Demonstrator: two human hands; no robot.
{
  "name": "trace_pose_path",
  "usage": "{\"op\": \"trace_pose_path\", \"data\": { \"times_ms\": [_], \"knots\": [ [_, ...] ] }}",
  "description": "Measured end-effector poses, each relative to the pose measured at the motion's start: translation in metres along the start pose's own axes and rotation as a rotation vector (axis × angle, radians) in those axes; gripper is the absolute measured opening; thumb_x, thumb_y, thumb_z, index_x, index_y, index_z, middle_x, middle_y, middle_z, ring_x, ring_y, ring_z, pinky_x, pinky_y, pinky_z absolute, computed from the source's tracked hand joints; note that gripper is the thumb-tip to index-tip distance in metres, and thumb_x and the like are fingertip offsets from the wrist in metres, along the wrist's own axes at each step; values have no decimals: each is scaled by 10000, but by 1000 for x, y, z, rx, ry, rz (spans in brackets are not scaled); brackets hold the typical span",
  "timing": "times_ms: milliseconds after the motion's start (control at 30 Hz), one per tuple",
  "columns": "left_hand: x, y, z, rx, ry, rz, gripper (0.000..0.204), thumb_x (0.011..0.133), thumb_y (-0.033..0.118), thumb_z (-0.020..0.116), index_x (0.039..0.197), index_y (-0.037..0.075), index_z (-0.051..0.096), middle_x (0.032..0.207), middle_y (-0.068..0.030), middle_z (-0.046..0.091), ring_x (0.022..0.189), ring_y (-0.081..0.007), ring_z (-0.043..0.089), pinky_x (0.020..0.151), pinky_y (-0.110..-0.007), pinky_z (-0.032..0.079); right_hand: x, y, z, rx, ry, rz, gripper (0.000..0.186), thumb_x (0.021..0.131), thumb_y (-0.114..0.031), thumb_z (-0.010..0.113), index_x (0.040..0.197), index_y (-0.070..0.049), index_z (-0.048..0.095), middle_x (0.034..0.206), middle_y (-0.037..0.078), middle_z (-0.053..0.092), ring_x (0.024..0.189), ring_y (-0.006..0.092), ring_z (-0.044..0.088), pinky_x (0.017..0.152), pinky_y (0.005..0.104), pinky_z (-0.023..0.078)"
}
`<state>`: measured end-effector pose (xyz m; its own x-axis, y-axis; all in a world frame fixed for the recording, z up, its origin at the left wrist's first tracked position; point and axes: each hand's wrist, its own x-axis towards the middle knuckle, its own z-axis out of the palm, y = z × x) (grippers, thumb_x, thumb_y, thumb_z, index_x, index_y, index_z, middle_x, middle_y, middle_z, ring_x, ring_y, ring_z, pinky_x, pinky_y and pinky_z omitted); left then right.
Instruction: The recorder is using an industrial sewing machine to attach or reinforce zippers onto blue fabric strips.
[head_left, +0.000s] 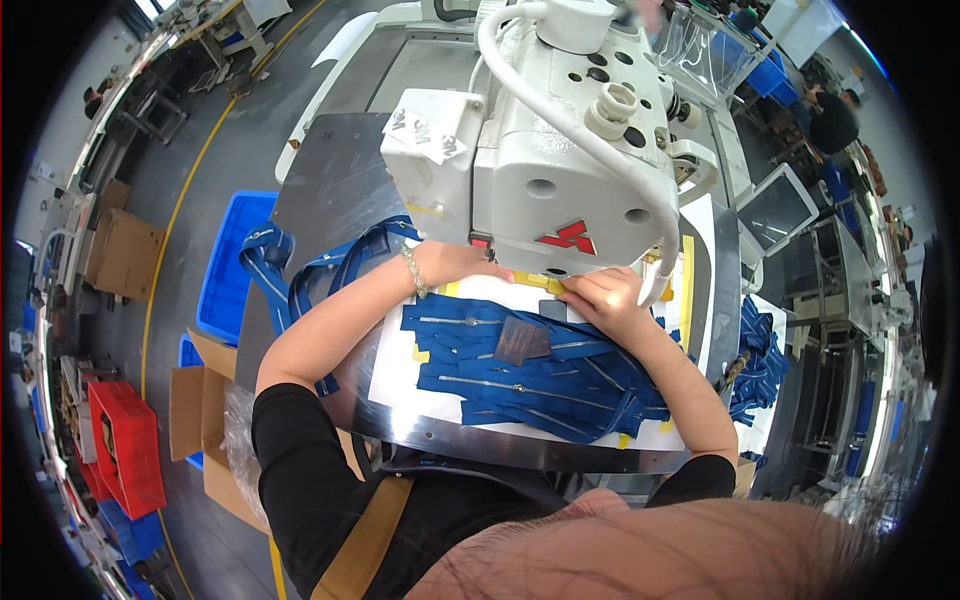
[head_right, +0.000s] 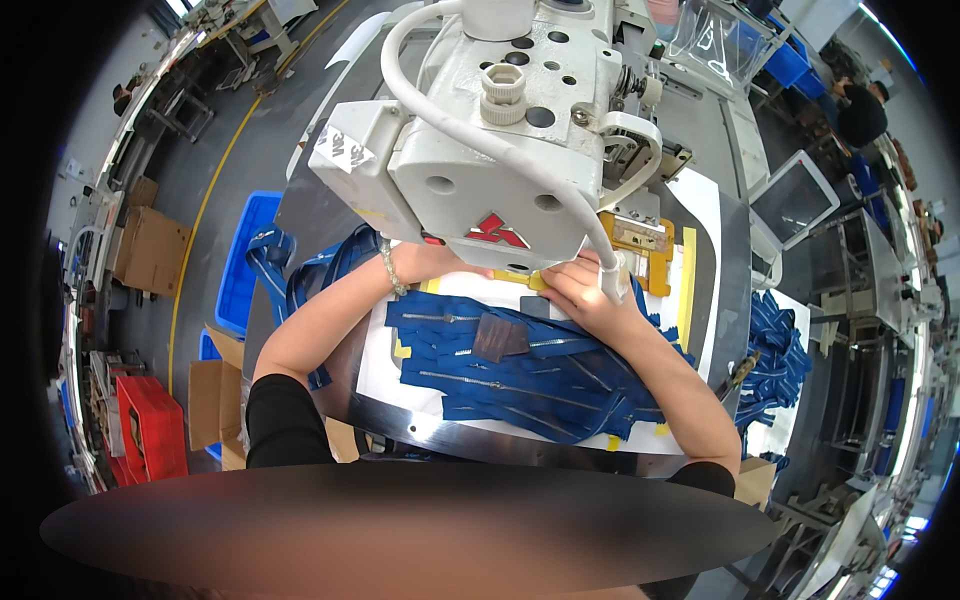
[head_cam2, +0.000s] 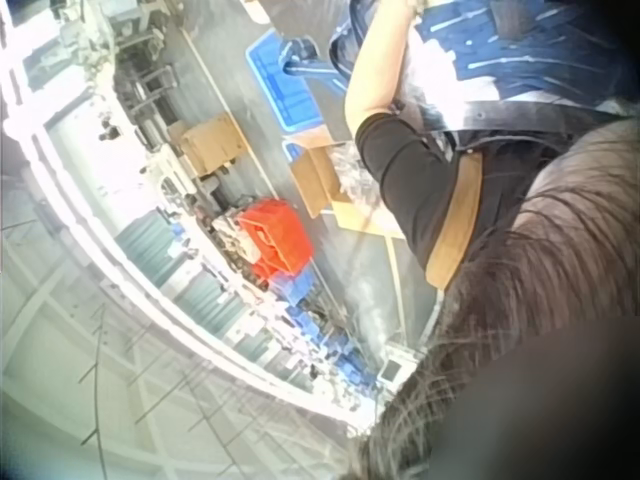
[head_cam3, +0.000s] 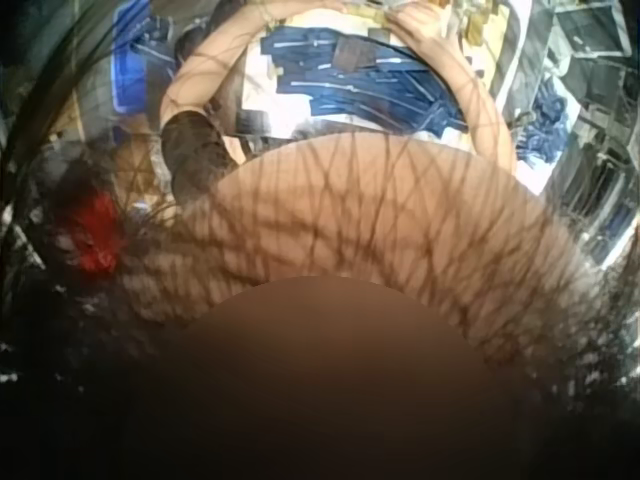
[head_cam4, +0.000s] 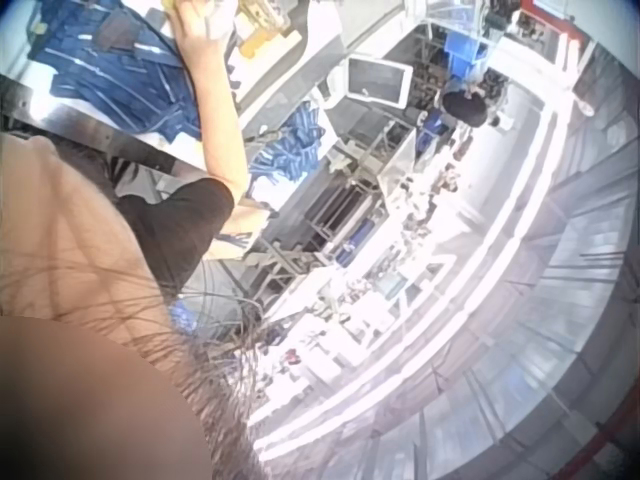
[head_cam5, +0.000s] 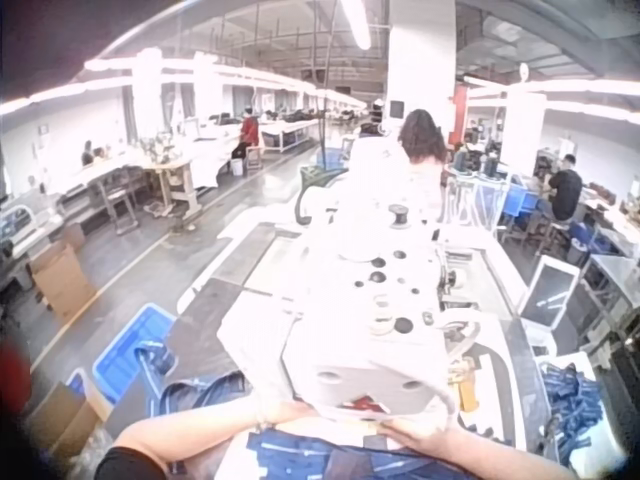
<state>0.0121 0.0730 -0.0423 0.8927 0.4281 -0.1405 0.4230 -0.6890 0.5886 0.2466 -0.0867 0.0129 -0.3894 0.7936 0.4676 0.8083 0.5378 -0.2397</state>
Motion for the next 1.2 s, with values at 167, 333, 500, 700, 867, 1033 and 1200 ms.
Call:
{"op": "trace_pose_path", "data": {
  "times_ms": [167, 333, 500, 700, 867, 1033, 1200],
  "knots": [
    [-33, 51, -16, 76, 141, -48, 757, 804, 677, 502, 1094, -12, 622, 1022, -165, 625, 1032, -333, 563, 920, -434, 400, 5, -17, -7, -99, 32, -65, 180, 710, -152, 757, 814, -65, 639, 848, 33, 661, 797, 183, 640, 755, 348, 446],
    [-52, 65, -5, 539, 294, 4, 750, 792, 621, 527, 1147, -40, 541, 1107, -145, 564, 1108, -277, 498, 990, -429, 320, -12, -33, -9, -201, 9, -122, 191, 704, -143, 752, 725, -66, 579, 742, 19, 534, 716, 210, 526, 737, 345, 414],
    [-56, 75, -3, 701, 475, 107, 697, 792, 578, 557, 1179, -3, 536, 1050, -104, 568, 1079, -234, 497, 996, -388, 313, -12, -32, -10, -106, -25, -38, 170, 707, -142, 754, 693, -79, 597, 704, 23, 515, 682, 205, 507, 701, 335, 381],
    [-55, 82, -6, 695, 401, 81, 679, 776, 550, 590, 1184, 9, 543, 1051, -98, 571, 1088, -228, 491, 998, -372, 317, -10, -29, -15, 23, -22, 46, 133, 716, -141, 754, 699, -80, 637, 672, 15, 506, 671, 204, 500, 716, 343, 369],
    [-51, 82, -5, 687, 339, 82, 548, 748, 511, 635, 1033, 44, 600, 904, -52, 593, 928, -199, 555, 864, -332, 396, -9, -29, -30, 72, -59, 171, 121, 749, -141, 741, 769, -57, 656, 673, 18, 507, 689, 208, 499, 771, 368, 379],
    [-54, 70, -1, 717, 437, 167, 507, 748, 504, 635, 994, 62, 601, 853, -34, 593, 869, -188, 562, 802, -320, 408, 12, -33, -44, 277, -224, 597, 318, 810, -198, 719, 1062, -23, 638, 772, 81, 576, 815, 231, 539, 800, 340, 430],
    [-51, 68, 1, 712, 486, 235, 490, 773, 490, 623, 1016, 65, 595, 861, -36, 593, 866, -190, 559, 802, -310, 408, 15, -14, -38, 542, -232, 701, 363, 843, -184, 686, 1136, 18, 612, 990, 127, 652, 820, 209, 576, 723, 319, 467]
  ]
}}
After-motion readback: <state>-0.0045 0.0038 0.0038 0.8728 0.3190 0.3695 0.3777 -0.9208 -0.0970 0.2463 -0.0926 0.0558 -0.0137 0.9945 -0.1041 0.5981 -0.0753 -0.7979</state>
